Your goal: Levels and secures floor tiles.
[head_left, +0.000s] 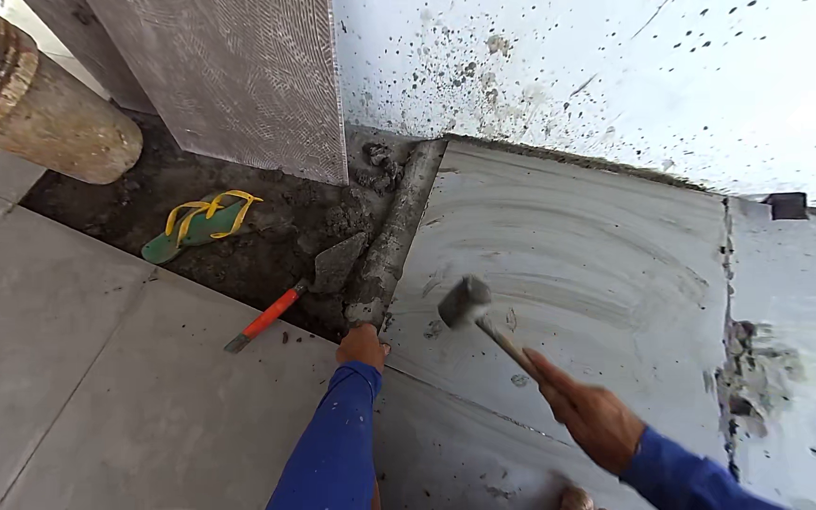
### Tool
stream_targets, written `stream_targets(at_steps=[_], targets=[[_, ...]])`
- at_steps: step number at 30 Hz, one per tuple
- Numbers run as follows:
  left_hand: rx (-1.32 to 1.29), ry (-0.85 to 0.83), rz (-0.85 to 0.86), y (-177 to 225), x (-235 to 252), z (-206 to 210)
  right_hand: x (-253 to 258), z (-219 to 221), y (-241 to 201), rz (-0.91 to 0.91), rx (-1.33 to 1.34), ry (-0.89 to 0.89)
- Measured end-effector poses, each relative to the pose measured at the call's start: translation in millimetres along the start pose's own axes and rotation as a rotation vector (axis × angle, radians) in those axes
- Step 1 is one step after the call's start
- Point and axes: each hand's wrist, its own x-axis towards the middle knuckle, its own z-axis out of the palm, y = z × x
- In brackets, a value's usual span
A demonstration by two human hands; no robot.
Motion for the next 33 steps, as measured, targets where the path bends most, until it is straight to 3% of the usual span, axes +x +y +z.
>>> stream_targets(at_steps=[3, 6, 10, 14, 18, 22, 25, 29, 33], targets=[[0.042, 0.006, 0.025, 0, 2, 1, -34, 30, 18, 0.063, 0.106, 0.146], [0.065, -0.002, 0.038, -4, 4, 0, -40, 46, 9, -0.01, 0.161, 0.295], [0.071, -0.013, 0.052, -9, 9, -1, -27, 68, 11, 0.004, 0.102, 0.151], [0.047, -0.023, 0.057, -14, 15, 2, -14, 71, -2, -0.082, 0.142, 0.229], [0.083, -0.038, 0.036, -14, 15, 2, -7, 72, -5, 0.023, 0.114, -0.043], [0.104, -0.067, 0.046, -12, 18, -5, -4, 77, -8, -0.068, 0.152, 0.181], [0.121, -0.074, 0.05, -14, 18, -3, -4, 79, -6, 0.009, 0.143, 0.06], [0.119, -0.091, 0.047, -12, 20, -5, -2, 77, -9, -0.052, 0.171, 0.215], [0.136, -0.104, 0.057, -15, 20, -2, -3, 77, -8, 0.016, 0.144, 0.103]])
